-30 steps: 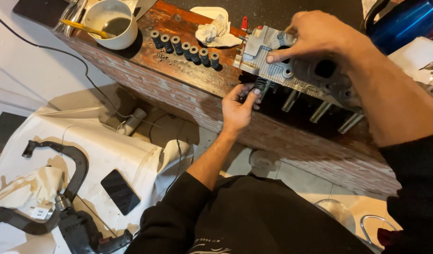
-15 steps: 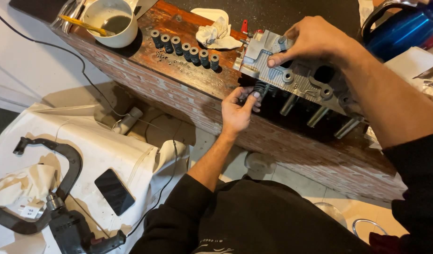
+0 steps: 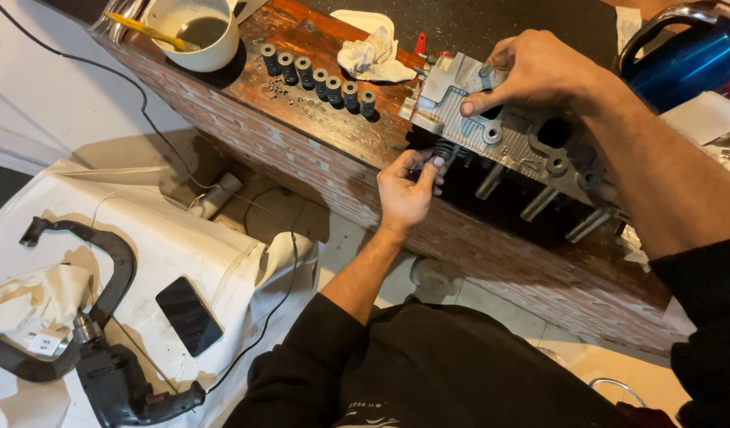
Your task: The person sits on the floor at a workbench and cuts a clear plastic sheet into pieces using scissors, setting the cut pieces aside. They then pick up small valve spring components from the bench, handle them one at a time, and reach for a power drill on a nearby chair.
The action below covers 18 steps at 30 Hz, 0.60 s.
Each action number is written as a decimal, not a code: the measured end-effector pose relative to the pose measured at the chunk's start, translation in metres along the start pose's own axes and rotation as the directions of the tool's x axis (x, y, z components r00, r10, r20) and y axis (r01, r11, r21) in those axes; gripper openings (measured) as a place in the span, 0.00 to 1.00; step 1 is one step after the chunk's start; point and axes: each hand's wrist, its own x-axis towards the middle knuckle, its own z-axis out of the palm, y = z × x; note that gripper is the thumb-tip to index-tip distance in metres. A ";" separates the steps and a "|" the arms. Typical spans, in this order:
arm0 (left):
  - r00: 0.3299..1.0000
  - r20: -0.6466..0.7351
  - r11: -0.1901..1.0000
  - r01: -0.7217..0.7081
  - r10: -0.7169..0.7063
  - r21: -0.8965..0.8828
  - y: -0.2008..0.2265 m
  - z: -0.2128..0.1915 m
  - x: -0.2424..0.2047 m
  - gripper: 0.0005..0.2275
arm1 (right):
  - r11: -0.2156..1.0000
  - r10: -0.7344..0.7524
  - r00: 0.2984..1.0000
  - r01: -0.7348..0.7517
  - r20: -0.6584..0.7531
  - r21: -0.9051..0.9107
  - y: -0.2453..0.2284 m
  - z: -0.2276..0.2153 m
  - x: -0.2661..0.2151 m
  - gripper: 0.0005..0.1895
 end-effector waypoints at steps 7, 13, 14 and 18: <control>0.983 0.119 0.983 0.153 -0.140 -0.106 -0.025 -0.020 0.015 0.06 | 0.996 0.024 1.000 -0.023 -0.020 0.083 -0.005 -0.001 -0.008 0.39; 0.980 0.170 0.989 0.118 -0.101 -0.089 -0.013 -0.021 0.016 0.08 | 0.998 -0.005 1.000 0.006 -0.018 0.060 0.002 0.001 -0.004 0.39; 0.985 0.138 0.990 0.118 -0.106 -0.079 -0.013 -0.019 0.016 0.08 | 0.998 -0.007 1.000 0.008 -0.014 0.067 0.003 0.001 -0.003 0.38; 0.995 0.096 0.997 -0.031 0.024 0.067 -0.005 -0.017 0.018 0.05 | 0.998 0.013 1.000 -0.013 -0.004 0.066 0.002 0.001 -0.003 0.39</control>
